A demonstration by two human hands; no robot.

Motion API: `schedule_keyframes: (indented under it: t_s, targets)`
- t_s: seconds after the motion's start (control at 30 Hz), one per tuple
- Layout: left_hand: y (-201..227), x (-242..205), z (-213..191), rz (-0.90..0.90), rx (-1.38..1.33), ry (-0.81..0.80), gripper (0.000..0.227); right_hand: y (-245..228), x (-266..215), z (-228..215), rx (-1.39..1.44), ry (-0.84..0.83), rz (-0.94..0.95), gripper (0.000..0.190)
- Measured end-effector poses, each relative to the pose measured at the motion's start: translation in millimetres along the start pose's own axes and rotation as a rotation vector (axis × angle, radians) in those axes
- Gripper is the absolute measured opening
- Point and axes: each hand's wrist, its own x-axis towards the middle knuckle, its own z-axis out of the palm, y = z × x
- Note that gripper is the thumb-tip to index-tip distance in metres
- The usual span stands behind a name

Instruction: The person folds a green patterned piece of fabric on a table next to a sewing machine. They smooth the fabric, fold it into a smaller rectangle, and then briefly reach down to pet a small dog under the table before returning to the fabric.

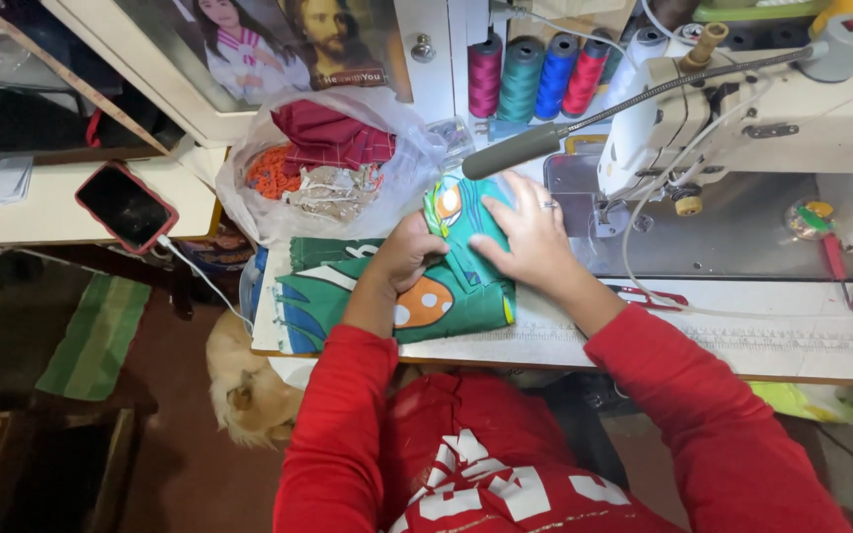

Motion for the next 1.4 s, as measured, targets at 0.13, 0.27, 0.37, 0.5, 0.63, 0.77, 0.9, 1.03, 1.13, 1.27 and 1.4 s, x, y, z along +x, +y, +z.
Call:
schedule_keyframes:
  t_s: [0.13, 0.27, 0.37, 0.5, 0.63, 0.77, 0.9, 1.03, 1.13, 1.27, 1.4]
  targets:
    - [-9, 6, -4, 0.011, -0.02, -0.092, 0.062, -12, 4, 4, -0.046, -0.068, -0.037, 0.079]
    - [0, 2, 1, 0.048, -0.04, -0.037, 0.049, -3, 7, 27, -0.069, -0.018, -0.083, 0.07]
    - [-3, 1, 1, 0.11, 0.002, -0.02, 0.042, 1, 5, 32, -0.093, 0.027, -0.106, 0.074]
    - [4, -1, 3, 0.217, 0.114, 0.048, 0.029, -9, 2, 27, -0.01, -0.069, -0.068, 0.099]
    - [-2, 2, 0, 0.262, 0.212, 0.073, 0.027, -5, 4, 22, 0.097, -0.212, 0.02, 0.074]
    - [-6, 1, 0, 0.315, 0.186, 0.101, 0.024, 22, 1, 44, 0.059, -0.103, -0.029, 0.045]
    - [-2, -12, -5, 0.33, 0.105, 0.206, 0.025, 159, -18, 151, -0.004, 0.264, -0.328, 0.036]
    - [1, -11, -20, 0.4, -0.056, 0.279, 0.025, -17, 17, -26, 1.274, 0.14, 0.329, 0.026]
    - [5, -17, -18, 0.464, -0.039, 0.32, 0.019, 14, 14, 10, 1.621, 0.079, 0.591, 0.034]
    - [-7, -12, -33, 0.706, 0.463, 0.601, 0.038, 13, 10, 15, 1.582, -0.01, 0.523, 0.042]
    - [-37, 4, -51, 0.824, 0.393, 0.375, 0.044, 2, 11, 7, 1.135, -0.171, 0.27, 0.049]
